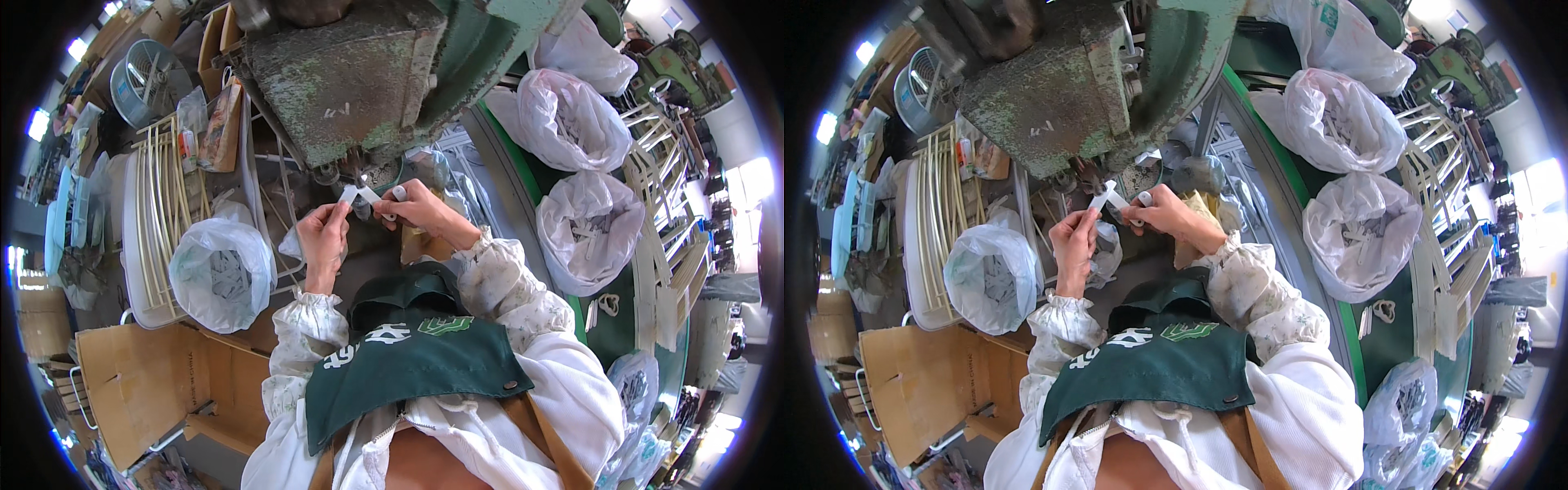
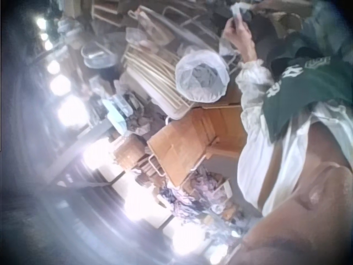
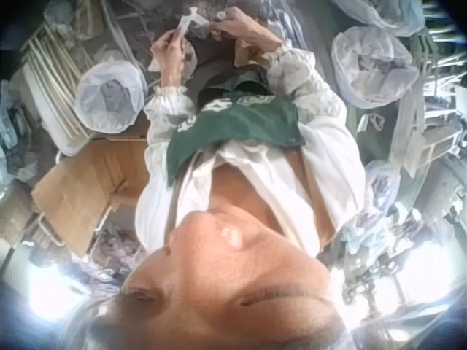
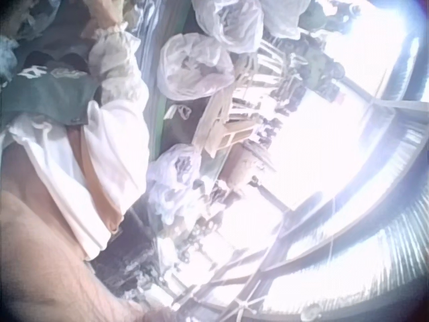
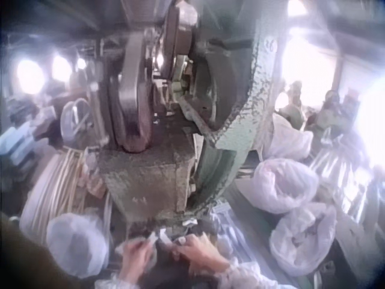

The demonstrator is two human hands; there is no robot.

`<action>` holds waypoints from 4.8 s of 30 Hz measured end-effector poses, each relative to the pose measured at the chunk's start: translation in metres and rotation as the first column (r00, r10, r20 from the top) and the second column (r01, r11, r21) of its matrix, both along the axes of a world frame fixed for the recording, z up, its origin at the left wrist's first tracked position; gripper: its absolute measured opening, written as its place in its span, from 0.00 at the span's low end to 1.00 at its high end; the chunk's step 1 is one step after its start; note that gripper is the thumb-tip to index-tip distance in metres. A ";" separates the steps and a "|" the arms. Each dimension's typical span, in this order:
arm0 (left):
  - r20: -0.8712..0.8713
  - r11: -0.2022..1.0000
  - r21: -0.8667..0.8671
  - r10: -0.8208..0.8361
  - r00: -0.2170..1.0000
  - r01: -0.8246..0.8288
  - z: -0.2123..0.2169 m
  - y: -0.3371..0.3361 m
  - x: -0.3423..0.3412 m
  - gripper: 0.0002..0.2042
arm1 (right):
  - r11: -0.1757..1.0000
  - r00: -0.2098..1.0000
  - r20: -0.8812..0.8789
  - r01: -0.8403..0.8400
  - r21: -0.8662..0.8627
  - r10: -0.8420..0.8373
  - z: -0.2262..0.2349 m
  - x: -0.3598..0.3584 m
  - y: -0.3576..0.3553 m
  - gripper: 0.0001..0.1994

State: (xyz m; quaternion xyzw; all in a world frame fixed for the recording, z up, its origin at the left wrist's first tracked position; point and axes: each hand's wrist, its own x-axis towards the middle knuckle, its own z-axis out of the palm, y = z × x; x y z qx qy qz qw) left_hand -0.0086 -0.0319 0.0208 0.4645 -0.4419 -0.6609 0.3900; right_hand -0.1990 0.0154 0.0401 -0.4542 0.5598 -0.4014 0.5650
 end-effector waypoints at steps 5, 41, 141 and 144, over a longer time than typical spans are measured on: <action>-0.037 0.999 -0.010 -0.042 0.998 0.042 0.019 0.000 -0.001 0.08 | 0.974 0.984 0.093 0.166 -0.152 -0.153 -0.010 0.007 0.008 0.11; -0.588 0.583 0.522 0.775 0.233 -0.623 -0.216 -0.080 0.331 0.23 | 0.611 0.455 -0.844 -0.764 -0.207 0.283 -0.179 0.341 -0.348 0.17; -0.078 0.580 0.427 0.788 0.610 -0.694 -0.239 -0.132 0.408 0.19 | 0.532 0.704 -0.707 -0.625 -0.571 0.067 -0.157 0.385 -0.402 0.18; 0.426 0.579 -0.577 0.815 0.392 -0.576 -0.196 -0.115 0.396 0.25 | 0.192 0.381 -0.839 -0.924 -0.331 0.387 -0.128 0.370 -0.340 0.20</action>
